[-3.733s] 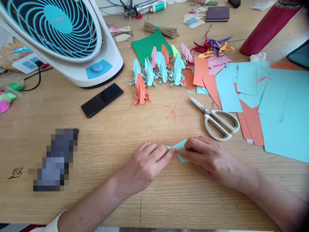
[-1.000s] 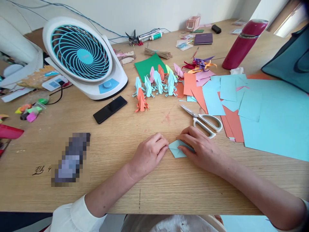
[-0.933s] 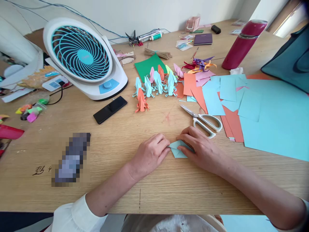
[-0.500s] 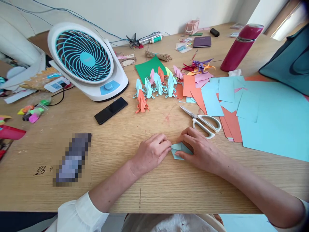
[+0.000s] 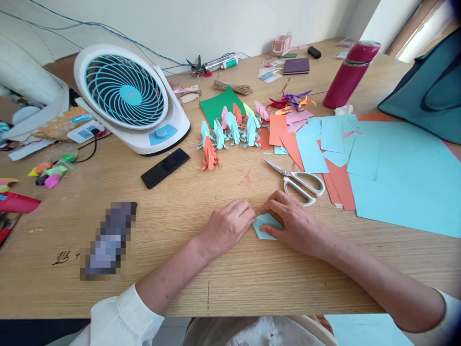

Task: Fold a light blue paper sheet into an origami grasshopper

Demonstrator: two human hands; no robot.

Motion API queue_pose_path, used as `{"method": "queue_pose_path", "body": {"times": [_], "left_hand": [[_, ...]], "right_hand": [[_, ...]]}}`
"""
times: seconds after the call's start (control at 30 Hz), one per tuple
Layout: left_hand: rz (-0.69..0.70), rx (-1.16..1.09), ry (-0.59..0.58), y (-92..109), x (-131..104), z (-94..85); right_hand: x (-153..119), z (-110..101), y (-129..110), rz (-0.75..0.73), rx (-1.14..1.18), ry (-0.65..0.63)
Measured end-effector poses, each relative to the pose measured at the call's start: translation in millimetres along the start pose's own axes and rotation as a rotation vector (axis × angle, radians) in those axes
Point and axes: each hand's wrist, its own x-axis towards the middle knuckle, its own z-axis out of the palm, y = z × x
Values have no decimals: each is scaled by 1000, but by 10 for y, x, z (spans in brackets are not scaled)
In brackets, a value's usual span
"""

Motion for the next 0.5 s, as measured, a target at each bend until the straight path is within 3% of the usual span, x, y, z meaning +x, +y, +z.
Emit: {"method": "queue_pose_path", "body": {"times": [0.2,0.33,0.5], "left_hand": [[-17,-92,124,32,61,-73],[-200,-382,182,83,162,-144],[-442,-727,244,125,305,-168]], "right_hand": [[10,-74,-41,114,128,-6],[6,-104,-52,223,401,9],[-2,-85,-11,187,652,132]]}}
